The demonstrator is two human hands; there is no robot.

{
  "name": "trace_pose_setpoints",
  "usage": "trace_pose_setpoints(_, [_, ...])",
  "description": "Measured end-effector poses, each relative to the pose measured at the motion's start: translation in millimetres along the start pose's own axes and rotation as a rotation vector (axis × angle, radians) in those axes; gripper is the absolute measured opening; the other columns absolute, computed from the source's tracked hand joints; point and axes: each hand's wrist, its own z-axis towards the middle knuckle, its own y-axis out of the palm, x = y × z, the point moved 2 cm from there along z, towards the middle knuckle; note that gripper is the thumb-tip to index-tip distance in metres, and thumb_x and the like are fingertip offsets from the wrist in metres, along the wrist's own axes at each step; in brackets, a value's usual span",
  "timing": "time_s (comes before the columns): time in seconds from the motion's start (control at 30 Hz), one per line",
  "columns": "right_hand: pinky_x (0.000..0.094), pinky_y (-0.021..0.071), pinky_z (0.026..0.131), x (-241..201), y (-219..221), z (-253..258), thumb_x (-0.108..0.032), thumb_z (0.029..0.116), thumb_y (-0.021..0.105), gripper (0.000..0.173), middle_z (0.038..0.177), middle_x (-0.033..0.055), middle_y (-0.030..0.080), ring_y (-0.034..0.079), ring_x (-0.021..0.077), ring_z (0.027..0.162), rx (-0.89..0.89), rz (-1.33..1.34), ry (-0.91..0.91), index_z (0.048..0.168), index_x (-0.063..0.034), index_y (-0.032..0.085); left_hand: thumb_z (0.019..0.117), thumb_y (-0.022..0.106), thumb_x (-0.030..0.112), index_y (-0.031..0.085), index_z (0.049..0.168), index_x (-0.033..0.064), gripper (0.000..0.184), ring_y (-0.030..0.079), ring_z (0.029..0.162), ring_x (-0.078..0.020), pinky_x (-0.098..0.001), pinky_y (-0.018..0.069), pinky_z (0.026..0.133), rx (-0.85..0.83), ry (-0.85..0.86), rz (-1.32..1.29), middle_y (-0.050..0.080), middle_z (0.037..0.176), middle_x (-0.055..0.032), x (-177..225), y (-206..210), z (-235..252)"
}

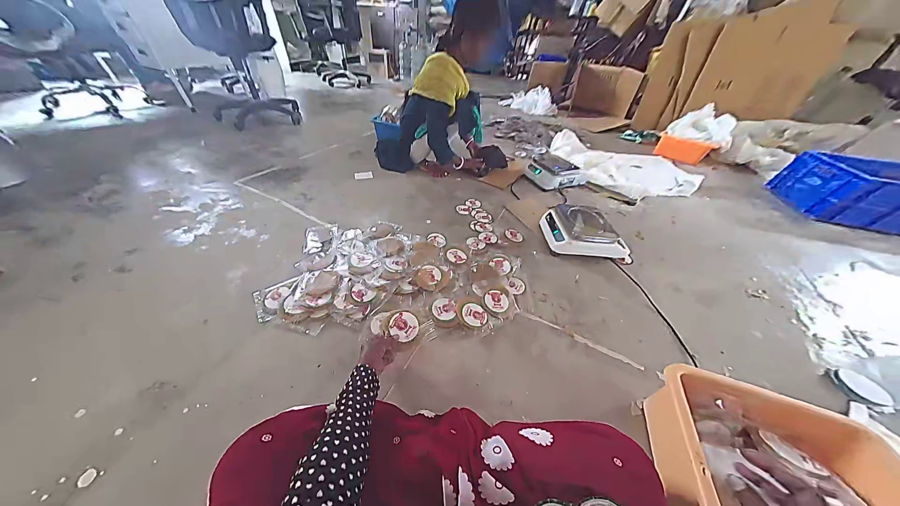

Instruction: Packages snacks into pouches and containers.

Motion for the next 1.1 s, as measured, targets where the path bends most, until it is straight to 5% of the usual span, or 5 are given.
trace_pose_setpoints(0.37, [0.0344, 0.0619, 0.067, -24, 88, -45, -0.083, 0.0935, 0.013, 0.096, 0.102, 0.0102, 0.077, 0.075, 0.0212, 0.085, -0.847, 0.902, 0.317, 0.121, -0.0088, 0.068, 0.086, 0.074, 0.01, 0.071, 0.097, -0.0003, 0.015, 0.069, 0.101, -0.0111, -0.031, 0.057, 0.093, -0.503, 1.118, 0.181, 0.074, 0.1, -0.0052, 0, 88, -263])
trace_pose_setpoints(0.6, [0.0201, 0.0527, 0.051, -49, 53, -66, -0.017, 0.0996, 0.059, 0.015, 0.068, -0.0015, 0.066, 0.061, 0.0049, 0.053, -0.768, 0.628, 0.074, 0.088, -0.01, 0.067, 0.1007, 0.062, 0.026, 0.065, 0.1, 0.0218, 0.005, 0.055, 0.13, -0.0201, -0.0366, 0.0427, 0.113, -0.494, 1.641, 0.267, 0.069, 0.122, 0.0028, -51, 57, -315])
trace_pose_setpoints(0.87, [0.0123, 0.05, 0.061, -93, 53, -98, -0.019, 0.0918, 0.074, 0.01, 0.075, -0.0099, 0.066, 0.059, -0.005, 0.066, -0.401, 0.388, -0.557, 0.087, -0.0111, 0.072, 0.096, 0.049, -0.002, 0.05, 0.127, -0.0006, 0.031, 0.071, 0.094, -0.0096, -0.029, 0.0607, 0.082, -0.532, 0.331, -0.27, 0.071, 0.108, -0.0039, -72, 49, -322])
trace_pose_setpoints(0.97, [0.0151, 0.0554, 0.067, -96, 66, -110, -0.016, 0.0911, 0.077, 0.013, 0.083, -0.0025, 0.071, 0.065, -0.0012, 0.073, -0.384, 0.436, -0.696, 0.091, -0.0042, 0.073, 0.109, 0.01, 0.052, 0.056, 0.125, 0.0086, 0.065, 0.073, 0.091, -0.03, -0.0453, 0.0619, 0.075, -0.757, -0.298, -0.593, 0.072, 0.105, -0.0168, -84, 51, -324])
trace_pose_setpoints(1.1, [0.0138, 0.0523, 0.067, -91, 76, -119, -0.023, 0.0945, 0.074, 0.018, 0.086, 0.0, 0.07, 0.062, -0.0015, 0.074, -0.348, 0.254, -0.775, 0.093, -0.0042, 0.073, 0.0871, 0.029, 0.087, 0.047, 0.145, 0.0108, 0.097, 0.066, 0.115, -0.0392, -0.057, 0.0568, 0.092, -0.892, -0.299, -0.747, 0.065, 0.129, -0.0216, -86, 47, -322])
